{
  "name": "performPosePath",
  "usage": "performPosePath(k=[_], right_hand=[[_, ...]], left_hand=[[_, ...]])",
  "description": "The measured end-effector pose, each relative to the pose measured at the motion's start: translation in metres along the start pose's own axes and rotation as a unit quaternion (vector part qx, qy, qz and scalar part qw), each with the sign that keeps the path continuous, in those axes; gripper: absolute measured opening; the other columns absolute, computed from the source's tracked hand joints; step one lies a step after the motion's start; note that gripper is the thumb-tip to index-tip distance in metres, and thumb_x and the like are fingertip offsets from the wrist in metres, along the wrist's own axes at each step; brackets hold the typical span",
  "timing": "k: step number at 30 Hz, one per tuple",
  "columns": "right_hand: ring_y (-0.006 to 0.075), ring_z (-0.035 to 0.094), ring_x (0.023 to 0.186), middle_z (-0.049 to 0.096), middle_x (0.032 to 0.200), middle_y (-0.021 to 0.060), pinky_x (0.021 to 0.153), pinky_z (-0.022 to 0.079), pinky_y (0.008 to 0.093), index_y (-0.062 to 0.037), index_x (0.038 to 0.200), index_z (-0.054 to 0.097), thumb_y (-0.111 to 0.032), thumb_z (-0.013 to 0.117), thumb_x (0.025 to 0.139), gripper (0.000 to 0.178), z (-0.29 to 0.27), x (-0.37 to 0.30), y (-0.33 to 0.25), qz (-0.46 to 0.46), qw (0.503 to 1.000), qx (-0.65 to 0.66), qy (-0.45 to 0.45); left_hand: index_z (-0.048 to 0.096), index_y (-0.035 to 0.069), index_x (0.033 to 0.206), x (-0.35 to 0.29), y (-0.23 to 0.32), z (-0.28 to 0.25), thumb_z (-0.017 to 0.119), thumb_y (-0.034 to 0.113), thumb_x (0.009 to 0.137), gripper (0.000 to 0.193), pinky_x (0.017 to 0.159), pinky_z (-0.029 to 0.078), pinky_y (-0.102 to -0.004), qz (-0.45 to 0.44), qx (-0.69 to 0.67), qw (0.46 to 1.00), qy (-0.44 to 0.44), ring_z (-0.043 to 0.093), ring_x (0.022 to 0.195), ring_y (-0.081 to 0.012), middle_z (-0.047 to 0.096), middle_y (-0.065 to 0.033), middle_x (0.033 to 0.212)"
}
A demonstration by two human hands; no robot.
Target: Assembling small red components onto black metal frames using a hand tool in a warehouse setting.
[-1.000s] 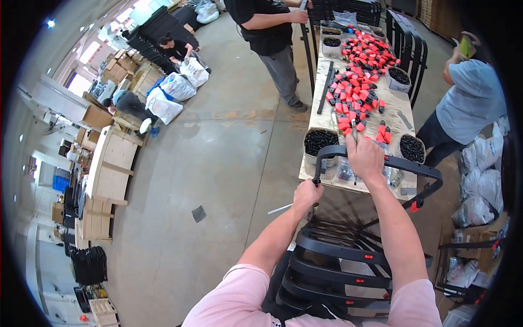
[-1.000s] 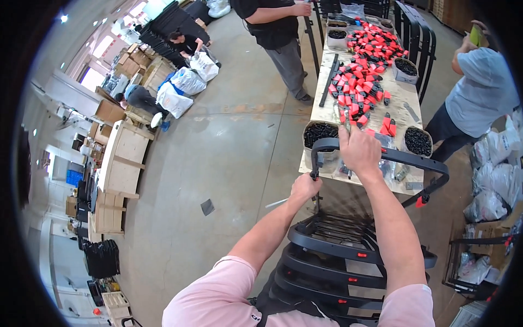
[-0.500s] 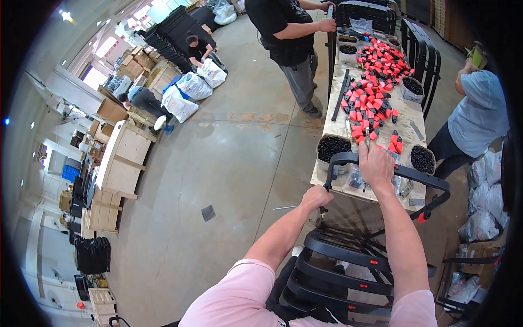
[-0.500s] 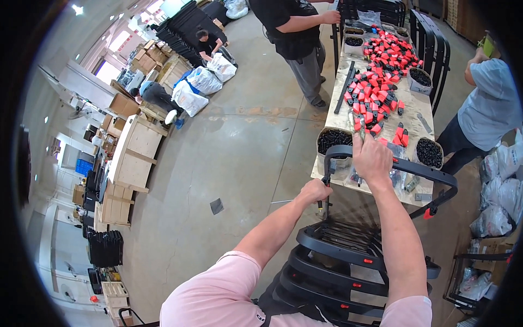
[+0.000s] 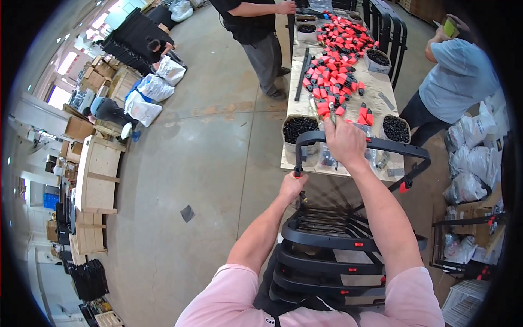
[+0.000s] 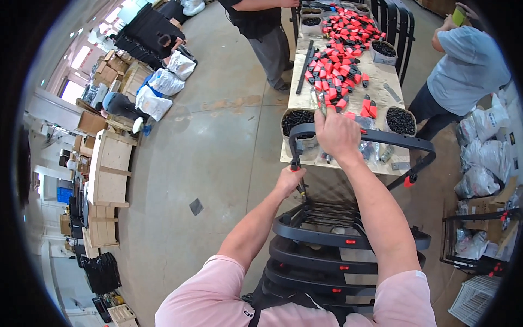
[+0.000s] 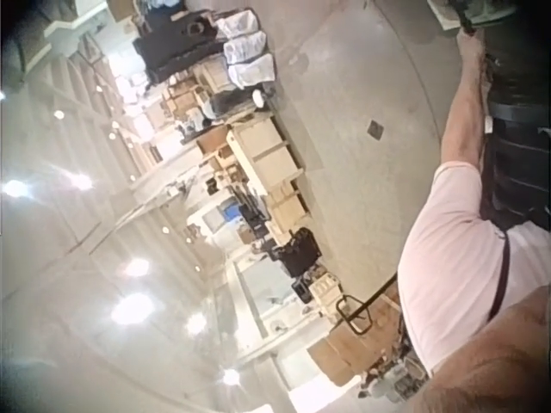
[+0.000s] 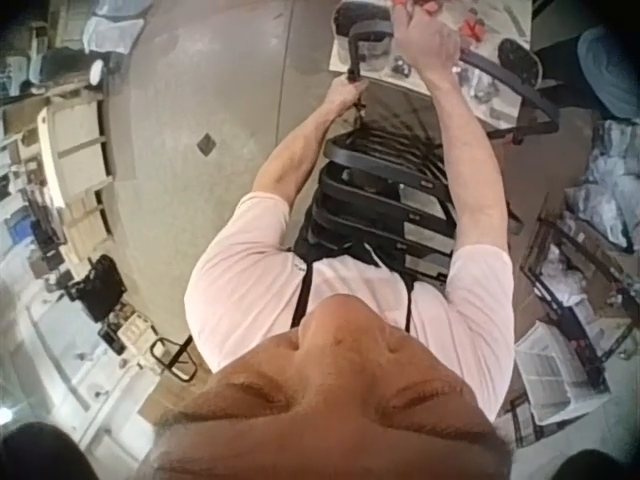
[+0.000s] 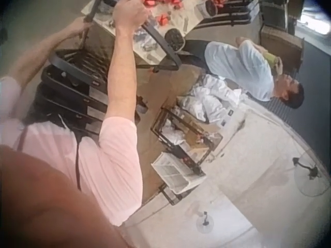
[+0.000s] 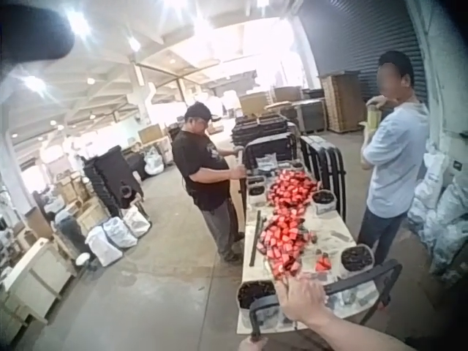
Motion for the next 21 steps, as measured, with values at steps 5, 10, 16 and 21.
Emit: performPosePath(k=[5, 10, 16, 21], right_hand=[[0.0449, 0.069, 0.072, 0.069, 0.074, 0.0246, 0.068, 0.053, 0.0576, -0.0024, 0.089, 0.067, -0.042, 0.049, 0.103, 0.046, 0.002, -0.004, 0.010, 0.004, 1.000, -0.010, -0.015], [0.0443, 0.069, 0.068, 0.068, 0.071, 0.0234, 0.064, 0.053, 0.0563, -0.0023, 0.089, 0.066, -0.041, 0.049, 0.103, 0.045, 0.002, 0.000, 0.008, -0.011, 1.000, 0.000, -0.006], [0.0430, 0.069, 0.066, 0.067, 0.068, 0.0233, 0.062, 0.053, 0.0553, -0.0024, 0.088, 0.065, -0.041, 0.051, 0.102, 0.043, 0.000, -0.003, 0.009, -0.022, 1.000, 0.001, 0.002], [0.0424, 0.068, 0.065, 0.067, 0.067, 0.0232, 0.062, 0.052, 0.0553, -0.0029, 0.087, 0.064, -0.041, 0.052, 0.102, 0.043, 0.002, -0.005, 0.010, -0.025, 1.000, 0.008, 0.000]], left_hand=[[0.057, 0.011, 0.079, -0.006, 0.009, 0.010, 0.071, 0.024, 0.089, 0.022, 0.037, 0.027, -0.0318, -0.065, 0.033, 0.997, 0.000, 0.038, 0.039, -0.0093, 0.048, 0.0026, 0.057], [0.056, 0.011, 0.080, -0.020, 0.021, 0.003, 0.071, 0.024, 0.090, 0.022, 0.037, 0.024, -0.0316, -0.125, 0.035, 0.991, -0.022, 0.035, 0.040, -0.0089, 0.050, 0.0022, 0.060], [0.056, 0.009, 0.078, -0.031, 0.040, -0.001, 0.070, 0.022, 0.090, 0.023, 0.037, 0.027, -0.0332, -0.186, 0.041, 0.980, -0.058, 0.039, 0.041, -0.0102, 0.050, 0.0006, 0.059], [0.057, 0.009, 0.078, -0.038, 0.045, -0.007, 0.070, 0.021, 0.091, 0.021, 0.036, 0.024, -0.0324, -0.201, 0.010, 0.975, -0.089, 0.037, 0.040, -0.0094, 0.048, 0.0015, 0.058]])
Point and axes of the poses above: each hand's wrist, its own x-axis towards the middle knuckle, its own z-axis out of the palm, y = z × x, the point moved 4 cm from there along x, towards the middle knuckle
